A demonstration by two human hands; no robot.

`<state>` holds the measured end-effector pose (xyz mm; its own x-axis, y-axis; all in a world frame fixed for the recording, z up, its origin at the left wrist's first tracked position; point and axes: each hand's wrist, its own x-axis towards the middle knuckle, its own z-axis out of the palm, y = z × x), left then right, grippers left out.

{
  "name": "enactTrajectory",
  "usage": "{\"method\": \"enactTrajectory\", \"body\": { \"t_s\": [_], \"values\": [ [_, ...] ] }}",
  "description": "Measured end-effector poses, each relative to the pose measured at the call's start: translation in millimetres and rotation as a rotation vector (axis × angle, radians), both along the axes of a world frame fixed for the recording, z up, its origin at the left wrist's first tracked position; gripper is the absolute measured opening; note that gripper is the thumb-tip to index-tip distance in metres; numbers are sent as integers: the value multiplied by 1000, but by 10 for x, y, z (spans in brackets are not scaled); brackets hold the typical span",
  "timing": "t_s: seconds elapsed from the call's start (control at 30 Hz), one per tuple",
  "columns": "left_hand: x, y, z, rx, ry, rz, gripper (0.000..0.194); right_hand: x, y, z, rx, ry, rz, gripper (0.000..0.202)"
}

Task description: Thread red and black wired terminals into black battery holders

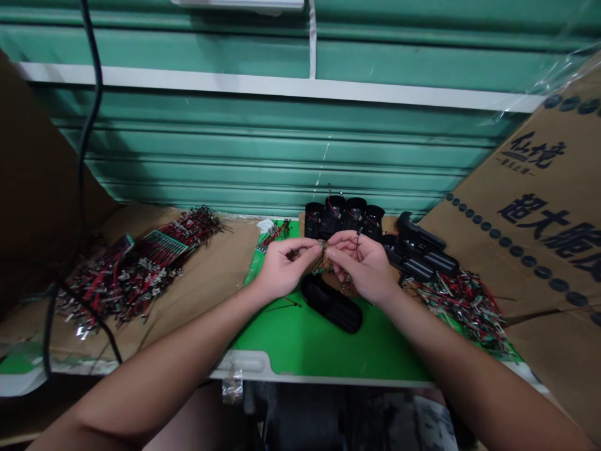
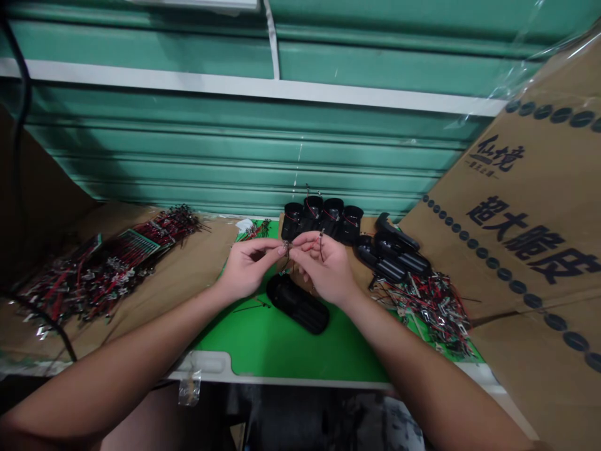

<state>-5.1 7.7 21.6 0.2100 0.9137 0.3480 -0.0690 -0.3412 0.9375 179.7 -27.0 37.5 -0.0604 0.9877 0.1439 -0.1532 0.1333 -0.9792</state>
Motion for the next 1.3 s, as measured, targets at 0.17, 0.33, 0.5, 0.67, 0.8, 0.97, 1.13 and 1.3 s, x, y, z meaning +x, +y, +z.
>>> {"method": "enactTrajectory", "body": {
  "t_s": [0.17,0.33,0.5,0.67,0.8,0.97,1.13,1.3],
  "values": [
    [2,-13,9,8,6,-10,33,-13,-15,-32,53,-76,-6,41],
    [4,-11,31,9,-15,-33,33,-34,4,-74,116,-136,-61,37],
    [0,-9,38,10,-17,-43,32,-49,8,-100,139,-199,-33,37],
    [-3,-13,37,19,-14,-45,31,-31,3,-86,155,-213,-22,33],
    [-8,-17,50,8,-6,-58,31,-21,-4,-85,159,-202,-24,34],
    [-22,-14,79,-2,-9,-47,31,-22,-32,-84,180,-202,-1,33],
    [-30,-14,78,-5,14,-41,34,-2,-48,-47,172,-214,-38,35],
    [-20,-5,71,12,18,-27,33,9,-36,-20,161,-213,-64,38]
  ]
}}
